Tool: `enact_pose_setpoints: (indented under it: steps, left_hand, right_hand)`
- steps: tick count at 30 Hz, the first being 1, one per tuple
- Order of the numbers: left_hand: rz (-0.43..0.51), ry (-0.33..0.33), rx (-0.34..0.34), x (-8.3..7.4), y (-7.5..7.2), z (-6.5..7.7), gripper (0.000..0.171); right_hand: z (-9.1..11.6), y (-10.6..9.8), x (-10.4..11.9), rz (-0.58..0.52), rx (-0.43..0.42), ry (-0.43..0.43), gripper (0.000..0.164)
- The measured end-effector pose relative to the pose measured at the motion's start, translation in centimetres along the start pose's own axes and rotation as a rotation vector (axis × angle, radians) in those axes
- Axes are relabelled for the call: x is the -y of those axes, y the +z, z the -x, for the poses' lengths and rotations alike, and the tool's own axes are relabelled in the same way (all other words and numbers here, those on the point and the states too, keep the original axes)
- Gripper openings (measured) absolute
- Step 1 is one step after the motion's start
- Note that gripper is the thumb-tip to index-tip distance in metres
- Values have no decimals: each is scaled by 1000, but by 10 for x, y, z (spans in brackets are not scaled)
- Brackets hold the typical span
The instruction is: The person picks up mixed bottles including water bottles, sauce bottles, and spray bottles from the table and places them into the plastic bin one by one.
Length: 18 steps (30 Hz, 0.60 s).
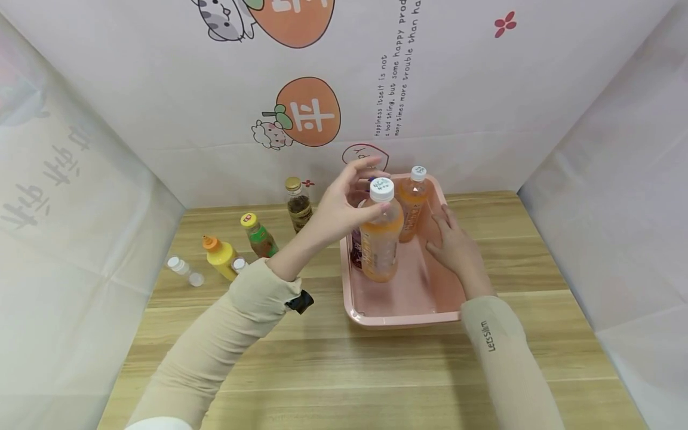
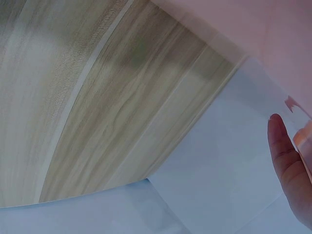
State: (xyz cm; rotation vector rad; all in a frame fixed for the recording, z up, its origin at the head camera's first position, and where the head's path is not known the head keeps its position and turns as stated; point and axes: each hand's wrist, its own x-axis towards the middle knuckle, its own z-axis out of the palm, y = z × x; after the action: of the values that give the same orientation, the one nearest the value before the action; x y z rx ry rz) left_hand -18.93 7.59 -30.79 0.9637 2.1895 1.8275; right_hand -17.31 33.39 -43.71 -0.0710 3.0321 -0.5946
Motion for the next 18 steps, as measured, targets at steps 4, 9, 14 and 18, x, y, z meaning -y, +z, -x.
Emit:
enact_pose_setpoints:
  steps: [4,9,14,18]
  left_hand:
    - [-24,-18,26,5,7,-1,67]
    - [-82,-2,49,14,16,-3,67]
    - [-112,17,86,22,26,-4,66]
    - [-140,23,107,28,33,-6,66]
  right_hand:
    - [0,0,0,6,-10,-10,68]
    - [0,2,-1,5,-35,-29,68]
    - [0,2,0,5,-23,-20,68]
    - [0,1,0,-1,-18,-15,69]
